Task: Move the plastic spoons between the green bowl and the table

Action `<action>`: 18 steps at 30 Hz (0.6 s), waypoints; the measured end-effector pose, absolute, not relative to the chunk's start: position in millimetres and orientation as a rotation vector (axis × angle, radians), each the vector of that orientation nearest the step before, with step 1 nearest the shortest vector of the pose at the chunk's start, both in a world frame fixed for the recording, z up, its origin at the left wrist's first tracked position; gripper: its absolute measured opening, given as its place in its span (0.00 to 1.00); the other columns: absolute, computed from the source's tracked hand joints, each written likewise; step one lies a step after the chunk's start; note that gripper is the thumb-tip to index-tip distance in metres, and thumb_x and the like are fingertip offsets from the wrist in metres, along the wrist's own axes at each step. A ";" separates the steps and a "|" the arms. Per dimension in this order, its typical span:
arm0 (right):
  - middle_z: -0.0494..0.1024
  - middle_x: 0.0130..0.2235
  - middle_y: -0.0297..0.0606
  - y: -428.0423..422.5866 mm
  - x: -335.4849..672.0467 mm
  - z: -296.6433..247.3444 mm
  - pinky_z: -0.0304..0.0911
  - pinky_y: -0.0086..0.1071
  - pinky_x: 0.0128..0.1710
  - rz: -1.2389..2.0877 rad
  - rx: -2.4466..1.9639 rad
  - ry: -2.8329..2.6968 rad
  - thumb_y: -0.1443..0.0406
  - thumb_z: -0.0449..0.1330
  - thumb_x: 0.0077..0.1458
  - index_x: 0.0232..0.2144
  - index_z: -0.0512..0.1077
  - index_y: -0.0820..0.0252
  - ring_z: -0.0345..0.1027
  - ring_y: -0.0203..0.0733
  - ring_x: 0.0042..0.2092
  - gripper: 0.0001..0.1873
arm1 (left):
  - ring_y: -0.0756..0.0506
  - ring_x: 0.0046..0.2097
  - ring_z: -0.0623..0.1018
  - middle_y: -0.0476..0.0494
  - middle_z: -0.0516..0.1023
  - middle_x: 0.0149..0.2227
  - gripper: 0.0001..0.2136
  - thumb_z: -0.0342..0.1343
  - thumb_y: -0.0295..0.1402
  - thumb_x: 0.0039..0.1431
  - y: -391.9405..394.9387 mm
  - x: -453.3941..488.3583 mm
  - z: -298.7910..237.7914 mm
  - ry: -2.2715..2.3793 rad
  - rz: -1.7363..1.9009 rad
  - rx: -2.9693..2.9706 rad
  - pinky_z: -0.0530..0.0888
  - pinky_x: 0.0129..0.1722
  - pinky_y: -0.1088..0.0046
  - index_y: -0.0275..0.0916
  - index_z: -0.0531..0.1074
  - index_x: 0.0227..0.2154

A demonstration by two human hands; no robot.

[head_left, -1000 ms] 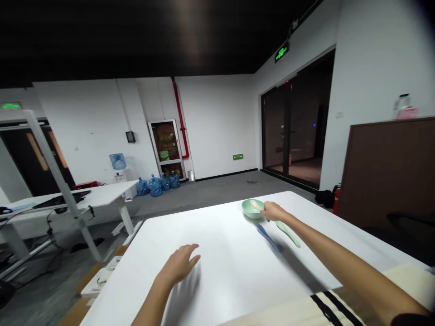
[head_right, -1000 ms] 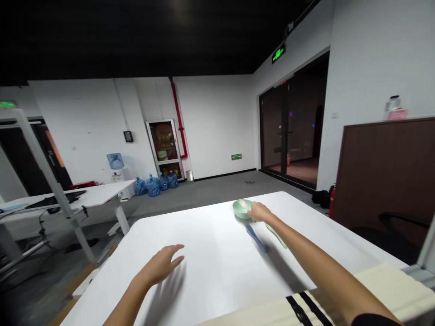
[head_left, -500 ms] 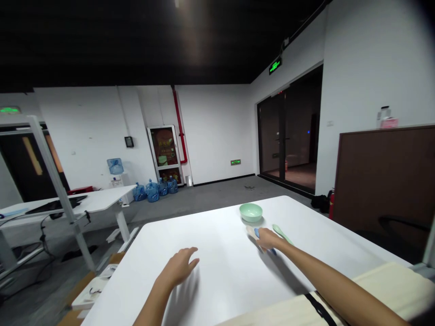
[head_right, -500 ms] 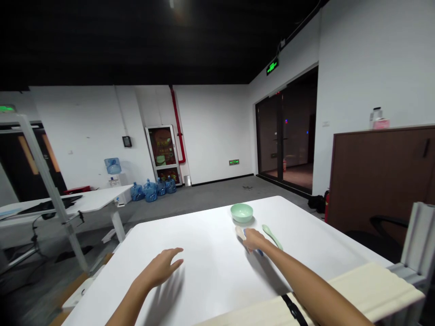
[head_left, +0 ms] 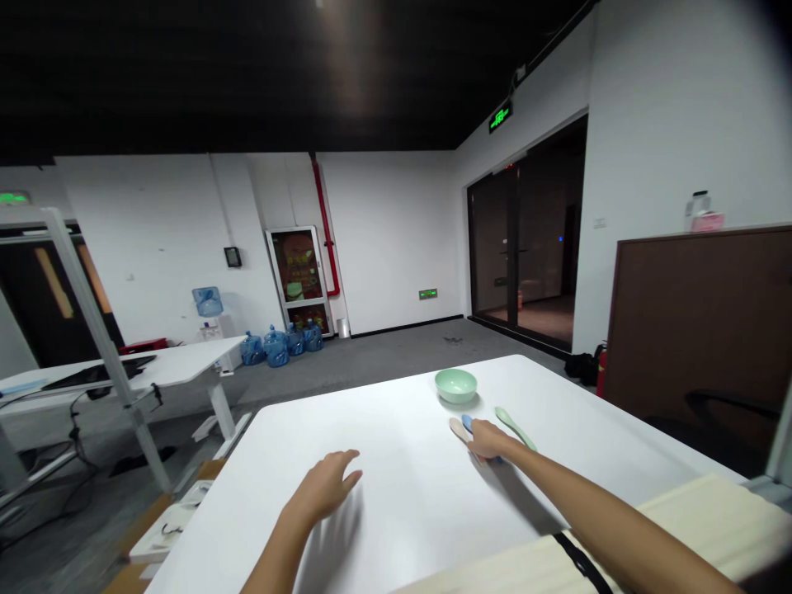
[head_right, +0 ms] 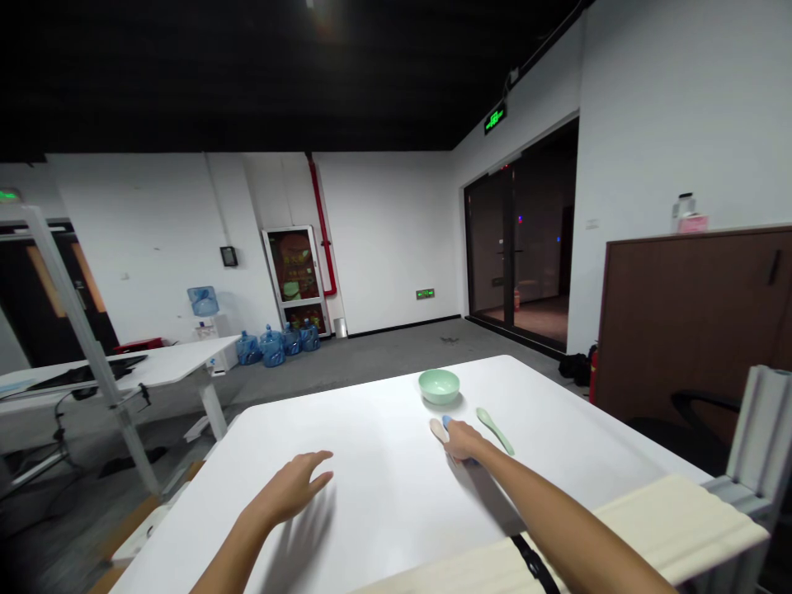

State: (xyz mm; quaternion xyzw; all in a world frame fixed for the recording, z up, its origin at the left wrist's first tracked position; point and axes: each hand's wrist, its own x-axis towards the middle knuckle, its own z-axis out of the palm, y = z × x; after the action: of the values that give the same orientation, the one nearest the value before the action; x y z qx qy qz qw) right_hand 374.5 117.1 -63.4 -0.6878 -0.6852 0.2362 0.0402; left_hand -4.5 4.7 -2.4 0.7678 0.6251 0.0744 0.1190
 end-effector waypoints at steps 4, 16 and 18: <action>0.75 0.29 0.41 115.3 373.9 -62.4 0.65 0.34 0.35 0.725 -2.107 -2.110 0.66 0.60 0.49 0.33 0.69 0.60 0.73 0.45 0.35 0.07 | 0.37 0.62 0.69 0.40 0.71 0.61 0.25 0.45 0.46 0.64 5.0 -4.8 -2.3 1.819 0.207 2.250 0.66 0.58 0.58 0.43 0.65 0.61; 0.73 0.50 0.49 129.4 390.9 -68.7 0.63 0.31 0.44 0.270 -2.254 -2.025 0.61 0.55 0.58 0.46 0.72 0.65 0.69 0.47 0.50 0.17 | 0.37 0.61 0.69 0.39 0.71 0.61 0.25 0.44 0.45 0.65 2.4 -0.1 0.7 1.831 0.170 2.261 0.66 0.58 0.59 0.41 0.65 0.61; 0.73 0.49 0.50 130.8 395.7 -73.6 0.62 0.31 0.45 0.301 -2.284 -2.031 0.62 0.57 0.56 0.47 0.72 0.66 0.69 0.47 0.50 0.18 | 0.37 0.62 0.68 0.40 0.71 0.61 0.25 0.44 0.45 0.65 2.9 0.0 0.5 1.834 0.159 2.262 0.66 0.59 0.59 0.41 0.65 0.61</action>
State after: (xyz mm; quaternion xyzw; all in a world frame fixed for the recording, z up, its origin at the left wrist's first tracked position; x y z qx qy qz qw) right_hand 395.7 130.8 -73.6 -0.7433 -0.6609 0.0979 0.0354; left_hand 0.0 2.9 0.5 0.7708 0.6248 0.0543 0.1122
